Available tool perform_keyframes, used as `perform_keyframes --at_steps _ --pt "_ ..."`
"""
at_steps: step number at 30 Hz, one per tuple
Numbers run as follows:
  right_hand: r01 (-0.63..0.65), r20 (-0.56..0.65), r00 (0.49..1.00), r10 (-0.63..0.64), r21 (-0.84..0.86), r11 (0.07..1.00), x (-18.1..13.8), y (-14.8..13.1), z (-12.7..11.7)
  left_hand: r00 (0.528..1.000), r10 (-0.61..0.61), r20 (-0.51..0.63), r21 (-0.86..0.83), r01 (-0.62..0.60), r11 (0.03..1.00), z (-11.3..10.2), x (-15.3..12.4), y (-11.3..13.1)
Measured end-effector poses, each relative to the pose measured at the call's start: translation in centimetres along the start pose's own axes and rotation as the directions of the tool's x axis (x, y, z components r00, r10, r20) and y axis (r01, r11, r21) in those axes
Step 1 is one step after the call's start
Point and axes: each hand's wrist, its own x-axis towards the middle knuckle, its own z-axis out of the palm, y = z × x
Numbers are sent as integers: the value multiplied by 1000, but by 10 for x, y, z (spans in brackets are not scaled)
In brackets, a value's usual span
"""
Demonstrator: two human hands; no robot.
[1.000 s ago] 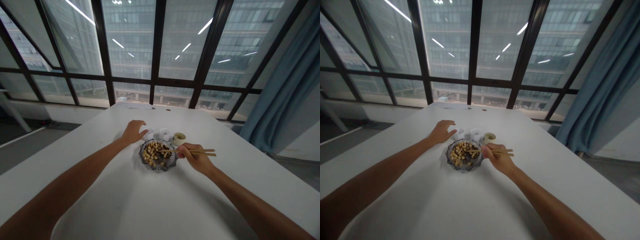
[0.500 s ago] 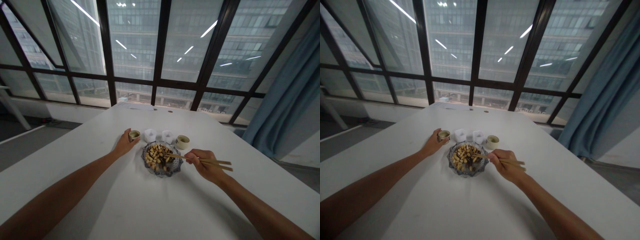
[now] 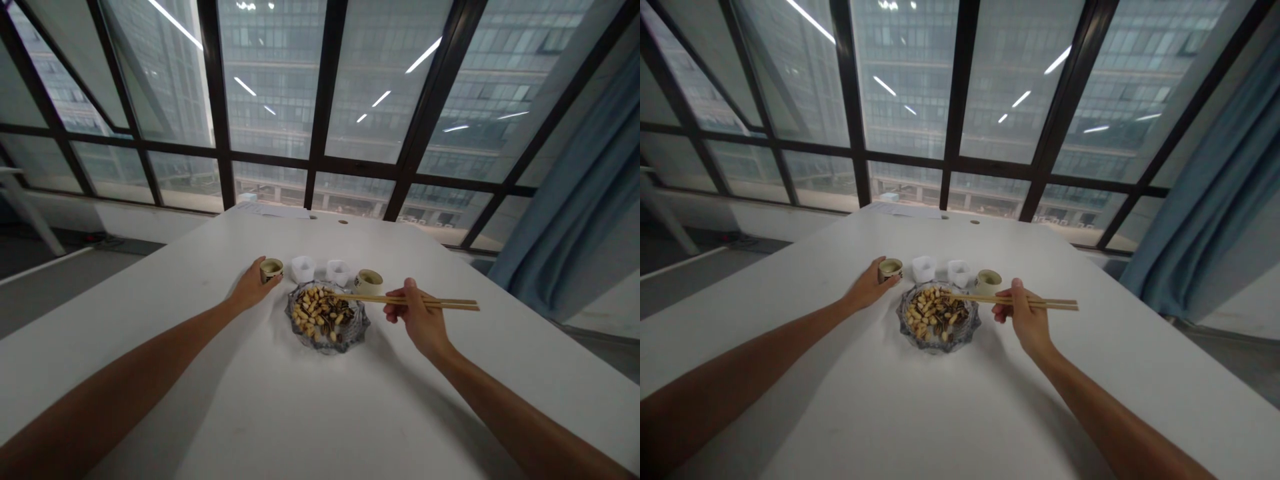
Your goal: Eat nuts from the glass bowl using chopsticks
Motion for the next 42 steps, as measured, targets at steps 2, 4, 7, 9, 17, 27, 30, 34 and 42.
perform_keyframes --at_steps 2,4,7,9,17,27,30,34,42 --pt "-79 -23 996 82 102 992 1 9 1 1000 -3 2 0 3 1000 0 0 0" --pt "-145 -27 988 151 168 975 1 18 1 1000 -4 2 3 4 1000 0 0 0" --pt "-209 -23 975 220 232 950 1 26 0 1000 8 -11 2 -8 1000 1 1 -3" --pt "-239 -17 967 252 266 934 3 29 -2 1000 15 -20 -4 -16 1000 2 1 -4" --pt "-241 -25 965 262 317 917 9 31 -4 1000 10 -17 7 -10 1000 2 1 -4" --pt "-117 7 993 117 177 977 7 24 0 999 49 -21 4 -49 999 3 2 -6" --pt "20 19 1000 -21 48 999 3 20 -2 998 57 -24 3 -57 998 3 3 -7" --pt "537 301 840 -453 -338 772 -4 7 -12 998 58 -23 10 -58 998 3 2 -8" --pt "929 668 366 -648 -225 293 -6 -6 -18 998 58 -19 11 -58 998 3 2 -7"
